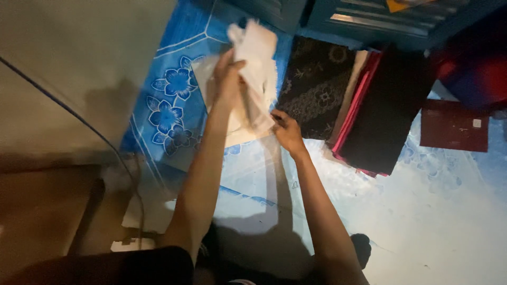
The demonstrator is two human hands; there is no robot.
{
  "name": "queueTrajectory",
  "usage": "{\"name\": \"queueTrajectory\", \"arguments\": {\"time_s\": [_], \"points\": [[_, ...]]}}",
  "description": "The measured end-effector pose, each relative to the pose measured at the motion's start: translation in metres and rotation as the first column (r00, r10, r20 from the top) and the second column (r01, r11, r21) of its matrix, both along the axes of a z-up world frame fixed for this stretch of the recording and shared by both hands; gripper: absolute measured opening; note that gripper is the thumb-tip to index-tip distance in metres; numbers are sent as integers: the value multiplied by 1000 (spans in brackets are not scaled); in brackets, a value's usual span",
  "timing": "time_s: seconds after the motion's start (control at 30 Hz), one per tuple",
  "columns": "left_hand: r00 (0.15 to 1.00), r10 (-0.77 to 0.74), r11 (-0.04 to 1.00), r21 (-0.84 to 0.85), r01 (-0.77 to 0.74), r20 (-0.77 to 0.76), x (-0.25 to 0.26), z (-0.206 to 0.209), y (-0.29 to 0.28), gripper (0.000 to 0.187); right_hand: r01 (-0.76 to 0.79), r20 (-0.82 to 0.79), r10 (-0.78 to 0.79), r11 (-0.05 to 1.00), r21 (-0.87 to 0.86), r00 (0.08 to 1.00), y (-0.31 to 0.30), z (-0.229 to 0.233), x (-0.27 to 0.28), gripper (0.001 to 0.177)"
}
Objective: Folding various pieces of cloth and fabric and placing them inside a plastic storage cabinet.
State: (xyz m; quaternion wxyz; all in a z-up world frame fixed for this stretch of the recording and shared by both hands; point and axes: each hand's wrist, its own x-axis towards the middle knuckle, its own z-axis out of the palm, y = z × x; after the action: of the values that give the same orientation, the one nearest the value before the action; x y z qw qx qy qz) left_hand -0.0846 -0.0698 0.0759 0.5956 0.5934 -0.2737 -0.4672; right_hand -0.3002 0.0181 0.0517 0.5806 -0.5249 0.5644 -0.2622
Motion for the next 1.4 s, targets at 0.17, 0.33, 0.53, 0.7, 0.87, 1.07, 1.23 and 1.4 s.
{"name": "queueTrajectory", "arguments": {"time_s": [0.17, 0.33, 0.53, 0.7, 0.87, 1.07, 1.23, 1.4], "points": [[971, 92, 996, 35, -86, -221, 71, -43, 52, 53, -71, -339, 71, 997, 12, 938, -1, 36, 7, 49], [954, 146, 980, 167, -104, -262, 95, -81, 76, 43, -163, -462, 57, 967, -194, 885, -21, 19, 13, 42], [995, -16, 943, 329, 48, -99, 110, -52, 58, 52, -168, -528, 30, 962, -215, 849, -65, -13, 26, 45], [912, -351, 852, 477, 216, 214, 124, -79, 66, 64, -214, -499, 30, 924, -316, 866, -85, -60, 37, 58], [904, -382, 796, 565, 216, 192, 85, -34, 80, 65, -79, -395, 18, 987, -139, 919, -68, -33, 42, 63], [817, -500, 824, 448, 347, 288, -20, 12, 63, 71, 85, -40, -96, 970, -227, 995, -47, -42, 21, 32], [686, -596, 803, 319, 504, 416, -89, -9, 29, 76, 314, 240, -364, 923, 222, 900, -54, -23, -4, 38], [630, -660, 742, 221, 633, 410, -127, -55, 17, 50, 238, 630, -428, 900, 366, 648, -55, 17, -31, 47]]}}
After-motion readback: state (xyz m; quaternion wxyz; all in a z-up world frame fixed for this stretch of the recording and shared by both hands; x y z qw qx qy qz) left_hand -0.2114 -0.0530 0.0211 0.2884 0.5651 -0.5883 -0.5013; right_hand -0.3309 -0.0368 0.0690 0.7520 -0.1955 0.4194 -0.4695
